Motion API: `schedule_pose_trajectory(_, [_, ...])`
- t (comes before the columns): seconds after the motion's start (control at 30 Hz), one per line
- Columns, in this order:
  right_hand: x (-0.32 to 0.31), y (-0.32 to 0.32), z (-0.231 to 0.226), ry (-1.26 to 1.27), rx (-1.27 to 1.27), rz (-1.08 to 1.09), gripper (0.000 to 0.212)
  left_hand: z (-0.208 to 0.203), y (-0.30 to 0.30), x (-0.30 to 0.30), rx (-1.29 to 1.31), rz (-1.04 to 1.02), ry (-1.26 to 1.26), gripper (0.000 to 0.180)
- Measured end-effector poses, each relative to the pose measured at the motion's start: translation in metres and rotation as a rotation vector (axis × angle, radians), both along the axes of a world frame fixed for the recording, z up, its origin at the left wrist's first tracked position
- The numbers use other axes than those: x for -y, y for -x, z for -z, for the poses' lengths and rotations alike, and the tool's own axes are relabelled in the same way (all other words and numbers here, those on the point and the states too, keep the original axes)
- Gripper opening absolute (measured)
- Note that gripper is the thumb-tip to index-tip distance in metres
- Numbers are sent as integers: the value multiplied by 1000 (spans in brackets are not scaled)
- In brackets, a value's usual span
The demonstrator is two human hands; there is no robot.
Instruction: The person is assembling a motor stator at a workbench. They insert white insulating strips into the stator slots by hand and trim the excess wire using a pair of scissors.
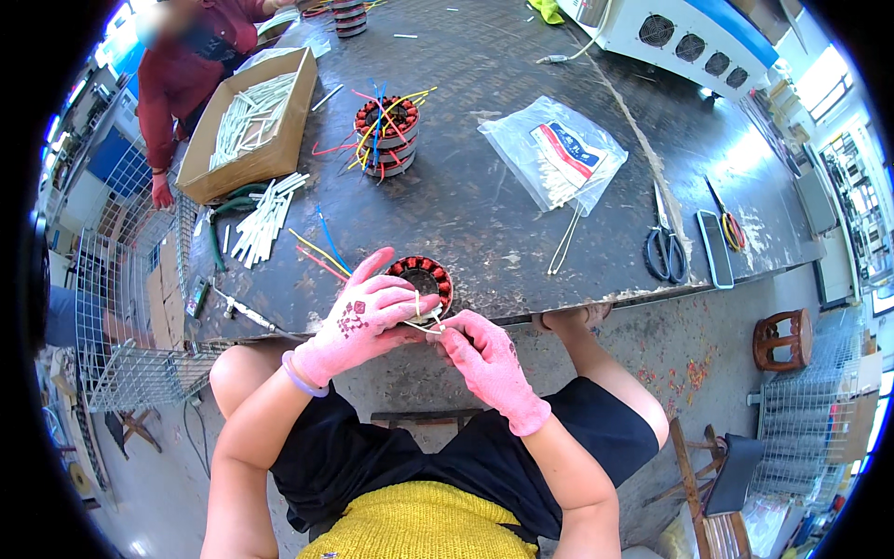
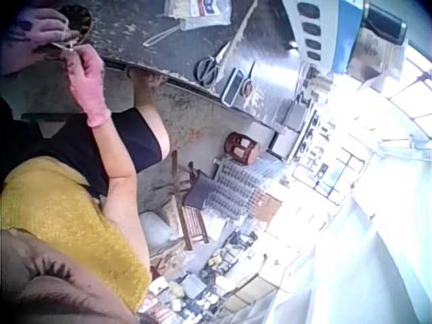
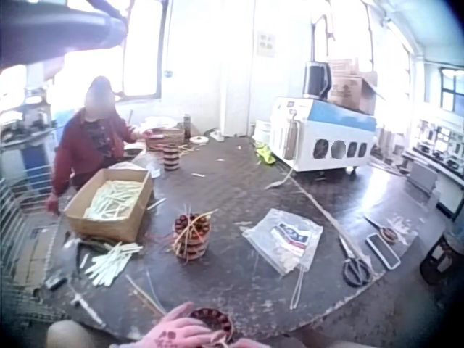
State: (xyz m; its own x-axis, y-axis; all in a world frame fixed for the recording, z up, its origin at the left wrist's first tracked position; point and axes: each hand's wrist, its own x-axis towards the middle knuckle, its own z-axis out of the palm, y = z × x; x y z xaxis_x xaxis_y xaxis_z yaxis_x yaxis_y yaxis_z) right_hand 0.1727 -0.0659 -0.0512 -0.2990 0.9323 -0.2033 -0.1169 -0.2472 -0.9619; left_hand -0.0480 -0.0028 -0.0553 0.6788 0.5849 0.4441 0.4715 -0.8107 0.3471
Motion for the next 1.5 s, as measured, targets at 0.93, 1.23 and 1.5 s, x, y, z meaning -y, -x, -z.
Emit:
schedule_pose_trajectory(0.93, [-19,17,14,94,299,113,21,7,-8,4,221,-57,152,41])
schedule_pose_trajectory(1.23, [-24,13,-9,-655,557,156,20,10,-22,7,327,-194,98,22])
schedule_pose_trajectory(1.5, [-31,13,-6,-633,525,96,18,13,-24,8,348,-210,109,21])
